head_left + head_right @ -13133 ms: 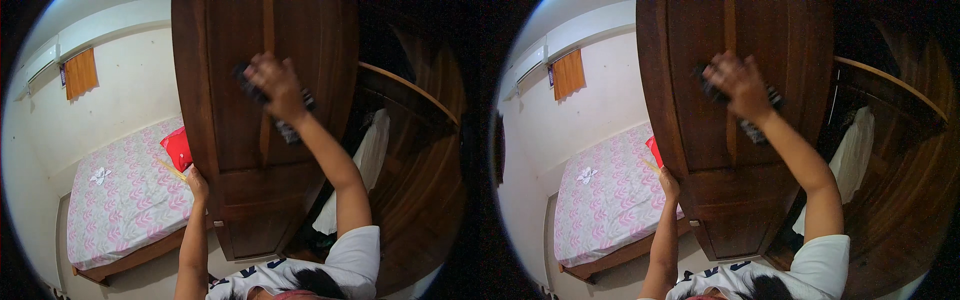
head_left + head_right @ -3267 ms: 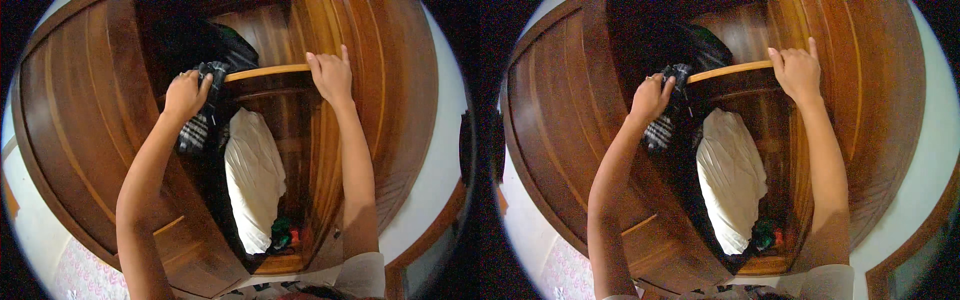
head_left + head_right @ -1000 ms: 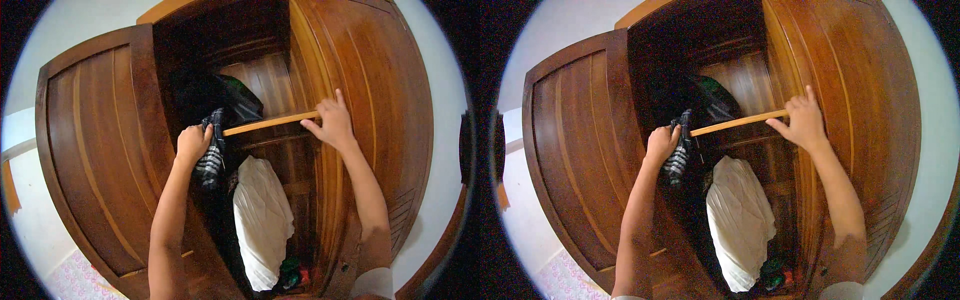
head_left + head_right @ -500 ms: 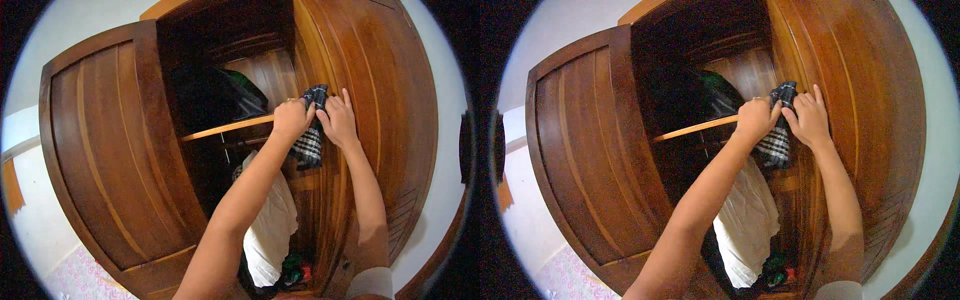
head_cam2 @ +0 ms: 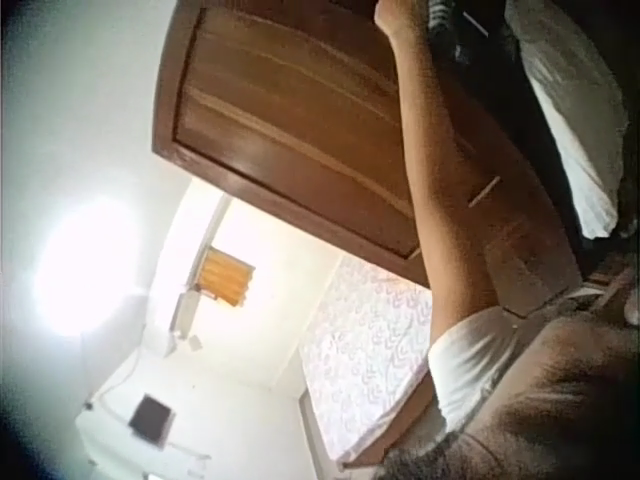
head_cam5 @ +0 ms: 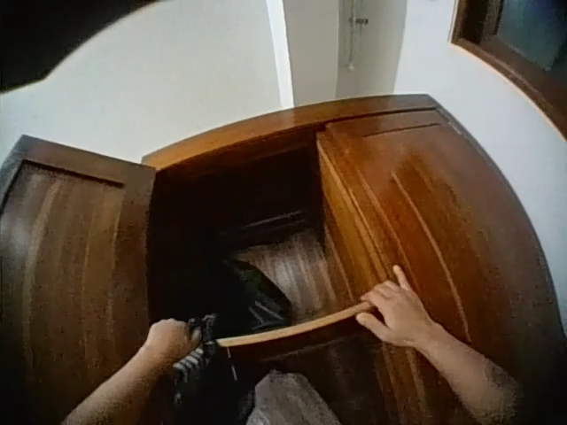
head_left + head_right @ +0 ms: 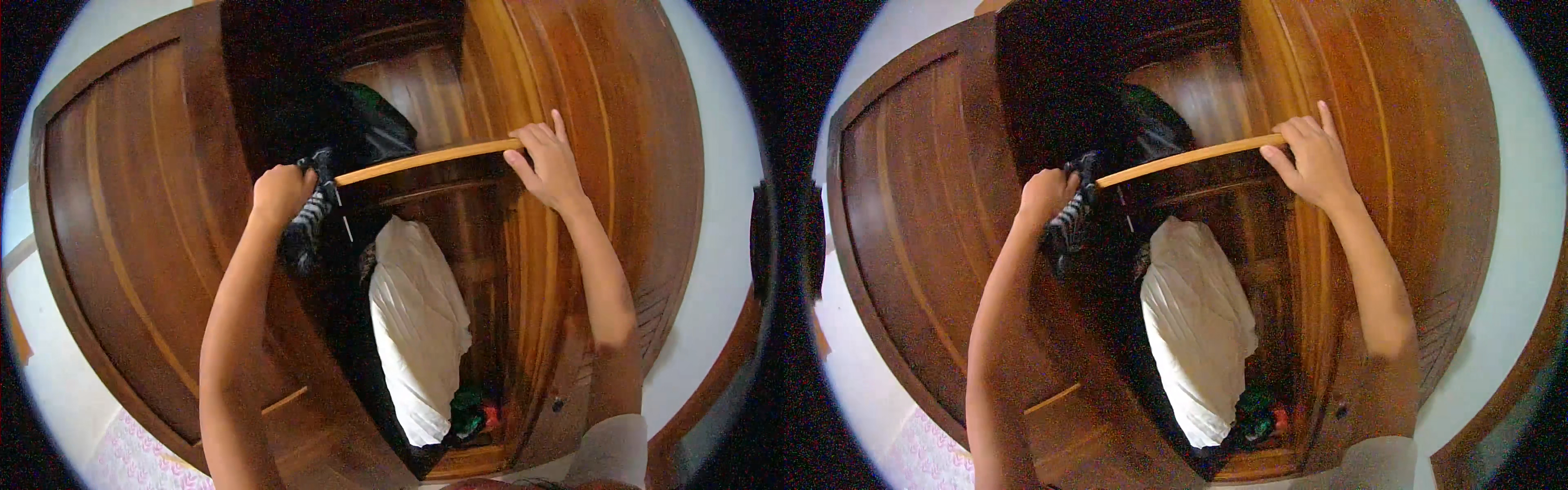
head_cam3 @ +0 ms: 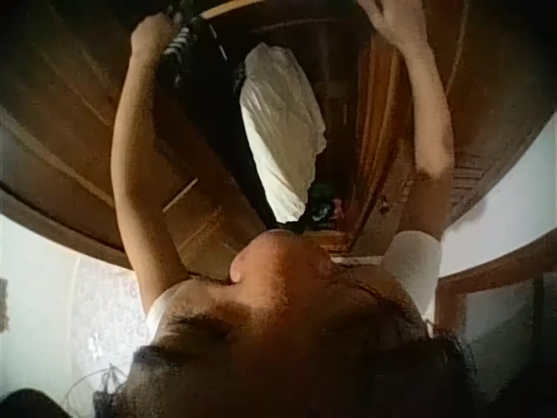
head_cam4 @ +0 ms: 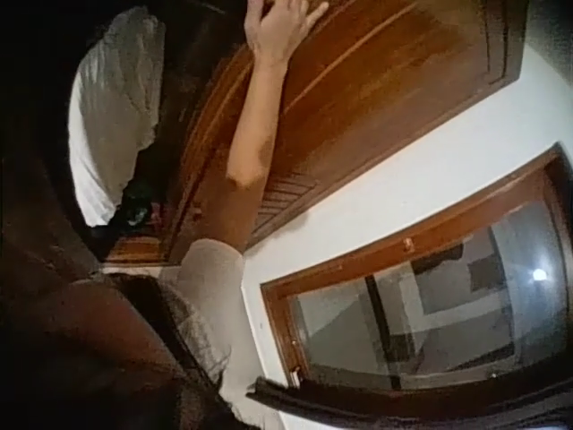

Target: Wiping down the exterior and interior surfaces of a wooden wardrobe with a cloth.

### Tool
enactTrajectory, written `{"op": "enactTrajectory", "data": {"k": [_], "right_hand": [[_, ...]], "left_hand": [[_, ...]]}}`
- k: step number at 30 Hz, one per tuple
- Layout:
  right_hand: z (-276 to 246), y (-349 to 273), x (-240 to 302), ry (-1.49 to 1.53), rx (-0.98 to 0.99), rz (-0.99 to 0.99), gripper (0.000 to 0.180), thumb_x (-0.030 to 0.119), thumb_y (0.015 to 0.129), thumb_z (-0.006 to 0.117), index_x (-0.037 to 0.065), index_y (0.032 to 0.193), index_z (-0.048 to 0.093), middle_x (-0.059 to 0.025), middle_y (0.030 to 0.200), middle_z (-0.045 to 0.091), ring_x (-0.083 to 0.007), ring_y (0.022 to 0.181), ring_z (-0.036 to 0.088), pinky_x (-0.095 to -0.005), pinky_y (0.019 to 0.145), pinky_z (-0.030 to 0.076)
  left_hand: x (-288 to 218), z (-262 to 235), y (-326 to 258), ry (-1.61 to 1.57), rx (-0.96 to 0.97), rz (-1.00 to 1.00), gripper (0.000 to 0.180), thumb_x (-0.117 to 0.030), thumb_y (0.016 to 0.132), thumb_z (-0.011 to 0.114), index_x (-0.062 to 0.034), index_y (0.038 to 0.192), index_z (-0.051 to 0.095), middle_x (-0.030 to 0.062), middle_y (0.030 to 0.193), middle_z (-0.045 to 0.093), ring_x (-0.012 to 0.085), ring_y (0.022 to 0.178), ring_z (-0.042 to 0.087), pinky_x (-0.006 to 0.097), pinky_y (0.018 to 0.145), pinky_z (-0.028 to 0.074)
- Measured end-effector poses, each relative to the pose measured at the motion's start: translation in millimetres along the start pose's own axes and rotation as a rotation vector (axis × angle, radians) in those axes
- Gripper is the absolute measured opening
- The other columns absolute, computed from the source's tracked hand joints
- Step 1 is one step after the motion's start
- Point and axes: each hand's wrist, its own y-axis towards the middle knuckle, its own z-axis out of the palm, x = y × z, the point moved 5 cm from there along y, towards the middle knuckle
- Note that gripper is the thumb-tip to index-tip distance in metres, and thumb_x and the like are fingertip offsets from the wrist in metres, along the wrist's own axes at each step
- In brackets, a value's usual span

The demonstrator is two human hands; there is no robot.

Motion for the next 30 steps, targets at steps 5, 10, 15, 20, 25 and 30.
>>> {"op": "enactTrajectory", "data": {"k": [5,10,15,20,25,30], "right_hand": [[-15.5,-20.8,7.6,0.016,-0.167,-0.083,0.045,0.024,0.09,0.047,0.003,0.13,0.048,-0.0164,0.139,0.041,-0.0386,0.135,0.029,-0.0491,0.113,0.02],[-4.8,-46.8,-3.9,0.196,-0.411,-0.04,0.047,0.029,0.095,0.04,0.002,0.133,0.044,-0.0198,0.141,0.038,-0.0395,0.133,0.032,-0.0475,0.111,0.024],[-0.4,-50.6,-8.8,0.315,-0.49,-0.067,0.05,0.035,0.097,0.036,0.002,0.134,0.043,-0.0218,0.141,0.038,-0.0384,0.132,0.035,-0.0462,0.11,0.025],[-3.5,-53.3,-4.7,0.243,-0.448,-0.076,0.052,0.038,0.097,0.037,0.002,0.133,0.044,-0.0218,0.14,0.039,-0.0394,0.131,0.036,-0.0468,0.11,0.025],[-2.3,-52.6,-1.9,0.166,-0.348,-0.061,0.049,0.035,0.098,0.037,0.002,0.134,0.045,-0.0195,0.142,0.039,-0.038,0.132,0.036,-0.0453,0.11,0.026],[2.7,-43.8,9.5,-0.025,-0.294,0.014,0.045,0.027,0.097,0.039,0.003,0.134,0.046,-0.0163,0.145,0.036,-0.0373,0.137,0.028,-0.0457,0.112,0.023]], "left_hand": [[-48.0,6.8,9.5,-0.344,-0.031,0.064,0.052,-0.04,0.087,0.045,0.0075,0.081,0.066,0.0307,0.082,0.062,0.0456,0.086,0.061,0.049,0.08,0.047],[-179.7,-6.1,34.3,-0.496,-0.01,0.296,0.059,-0.043,0.09,0.04,0.0093,0.077,0.064,0.033,0.086,0.061,0.0468,0.089,0.06,0.05,0.083,0.047],[-285.6,-16.1,41.3,-0.538,-0.135,0.316,0.052,-0.039,0.088,0.044,0.0055,0.077,0.066,0.0278,0.085,0.065,0.0412,0.08,0.065,0.049,0.077,0.052],[-297.9,-11.0,10.5,-0.399,-0.811,0.507,0.03,-0.034,0.081,0.065,-0.0072,0.071,0.056,0.0106,0.072,0.059,0.0266,0.068,0.063,0.038,0.062,0.051],[-221.2,-0.1,-0.9,-0.305,-0.815,0.435,0.033,-0.035,0.077,0.069,-0.0068,0.068,0.055,0.0096,0.074,0.061,0.0267,0.068,0.063,0.037,0.061,0.05],[-96.5,8.9,-22.4,-0.214,-0.762,0.267,0.031,-0.031,0.081,0.065,-0.0037,0.069,0.055,0.0142,0.07,0.061,0.0313,0.066,0.062,0.041,0.062,0.05]]}}
